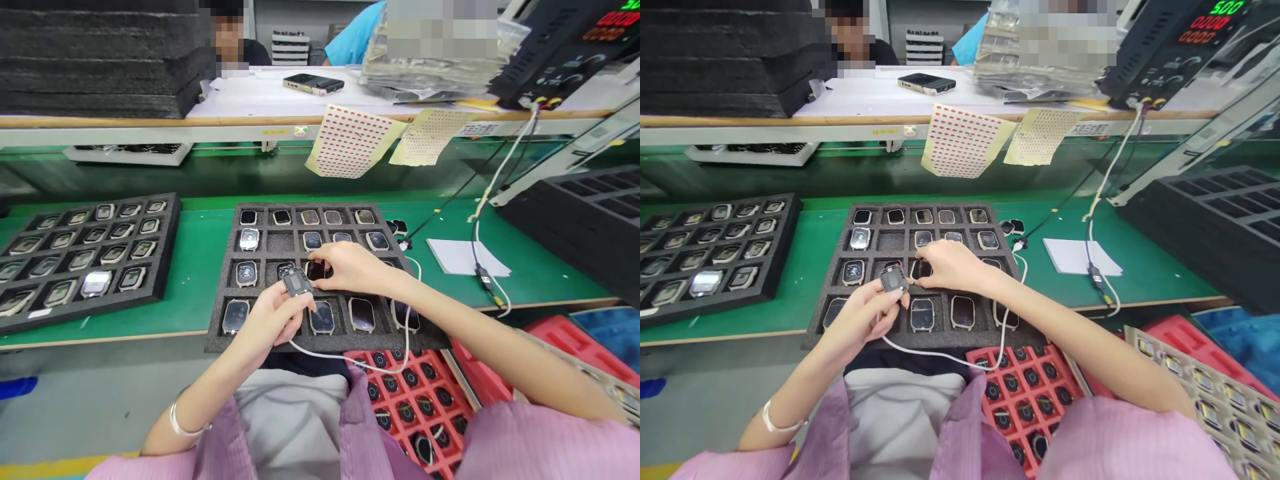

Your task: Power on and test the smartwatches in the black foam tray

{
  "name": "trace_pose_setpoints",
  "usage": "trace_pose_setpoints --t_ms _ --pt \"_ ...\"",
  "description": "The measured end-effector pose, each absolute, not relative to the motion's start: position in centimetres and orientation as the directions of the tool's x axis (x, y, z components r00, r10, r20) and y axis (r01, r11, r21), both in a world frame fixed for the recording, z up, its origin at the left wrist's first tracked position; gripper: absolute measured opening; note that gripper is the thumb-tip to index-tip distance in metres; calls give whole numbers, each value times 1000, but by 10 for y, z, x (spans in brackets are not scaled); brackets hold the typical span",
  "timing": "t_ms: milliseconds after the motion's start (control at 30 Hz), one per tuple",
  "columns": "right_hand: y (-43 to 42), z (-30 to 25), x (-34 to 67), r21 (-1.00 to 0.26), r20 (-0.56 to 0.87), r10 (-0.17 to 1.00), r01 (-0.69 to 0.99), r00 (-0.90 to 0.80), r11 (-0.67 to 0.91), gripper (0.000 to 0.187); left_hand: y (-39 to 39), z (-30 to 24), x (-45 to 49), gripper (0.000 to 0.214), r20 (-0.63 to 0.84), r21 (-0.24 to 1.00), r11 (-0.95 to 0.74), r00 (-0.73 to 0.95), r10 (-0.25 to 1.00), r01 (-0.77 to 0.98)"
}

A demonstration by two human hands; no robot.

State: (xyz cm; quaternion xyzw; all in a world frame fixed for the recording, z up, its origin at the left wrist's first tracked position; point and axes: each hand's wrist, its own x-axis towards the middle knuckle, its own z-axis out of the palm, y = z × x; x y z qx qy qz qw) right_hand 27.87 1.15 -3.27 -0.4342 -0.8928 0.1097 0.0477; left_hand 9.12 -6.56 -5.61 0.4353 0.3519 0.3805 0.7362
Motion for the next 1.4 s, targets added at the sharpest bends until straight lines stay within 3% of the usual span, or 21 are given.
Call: trace_pose_setpoints --t_ms 133,200,300,400,567,700,800,967,1200,1400 --pt "6 -23 297 -588 163 821 614 -547 526 34 -68 -65 95 26 -241 900 379 477 845 -216" --pt "-6 -17 299 -652 257 766 480 -589 587 34 -70 -68 96 32 -237 907 375 503 831 -192" --pt "-24 -14 293 -560 301 638 409 -709 720 35 -70 -70 97 34 -177 929 321 543 821 -183" --pt "-31 -19 285 -442 257 576 436 -776 784 35 -69 -73 99 36 -162 933 301 519 840 -195" --pt "-31 -19 284 -393 181 538 441 -823 807 38 -74 -78 106 41 -277 892 406 471 838 -198" --pt "-38 -14 284 -369 143 530 452 -836 812 38 -81 -85 113 35 -274 873 382 341 899 -304" --pt "-44 -15 283 -349 136 553 483 -822 803 39 -84 -90 112 33 -310 864 411 334 890 -292" --pt "-47 -23 283 -440 173 607 491 -775 752 41 -86 -87 105 31 -309 888 401 356 882 -223" --pt "-40 -38 283 -598 270 600 357 -753 717 42 -82 -71 100 31 -288 882 419 455 843 -218" --pt "-40 -40 284 -615 272 609 352 -745 706 40 -78 -72 100 31 -220 895 372 480 849 -247"
